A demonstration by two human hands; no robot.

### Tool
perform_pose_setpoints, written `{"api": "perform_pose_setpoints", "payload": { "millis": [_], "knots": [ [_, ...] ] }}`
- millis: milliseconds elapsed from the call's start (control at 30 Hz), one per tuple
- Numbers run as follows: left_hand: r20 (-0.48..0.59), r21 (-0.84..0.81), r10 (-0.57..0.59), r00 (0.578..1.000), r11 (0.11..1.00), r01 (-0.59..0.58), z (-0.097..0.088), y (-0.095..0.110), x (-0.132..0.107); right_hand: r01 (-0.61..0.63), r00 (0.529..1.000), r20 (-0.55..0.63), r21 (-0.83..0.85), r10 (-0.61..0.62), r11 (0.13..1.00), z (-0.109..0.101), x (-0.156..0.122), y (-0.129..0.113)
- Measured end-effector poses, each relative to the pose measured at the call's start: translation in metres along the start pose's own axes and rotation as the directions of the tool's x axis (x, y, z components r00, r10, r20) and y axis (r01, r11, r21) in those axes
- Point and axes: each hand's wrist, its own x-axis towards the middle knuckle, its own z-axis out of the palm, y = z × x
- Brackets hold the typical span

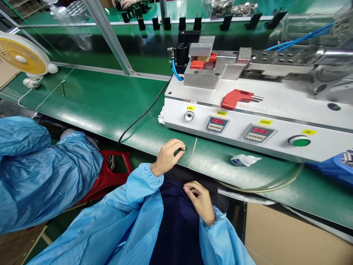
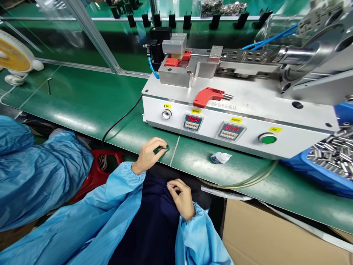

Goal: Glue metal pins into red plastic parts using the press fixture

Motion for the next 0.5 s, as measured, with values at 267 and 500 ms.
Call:
{"api": "perform_pose_setpoints", "payload": {
  "millis": [267,500],
  "knots": [
    [0.029,0.113,-0.042,0.999,0.993,0.039,0.001,0.005,0.002,-0.042,0.997,-0.057,0.091,0.047,0.995,0.005,-0.011,-0.02],
    [0.103,0.069,-0.035,0.994,0.997,0.028,-0.002,0.004,0.004,0.223,0.957,-0.206,0.059,-0.206,0.973,-0.011,-0.006,-0.085]
  ]
}}
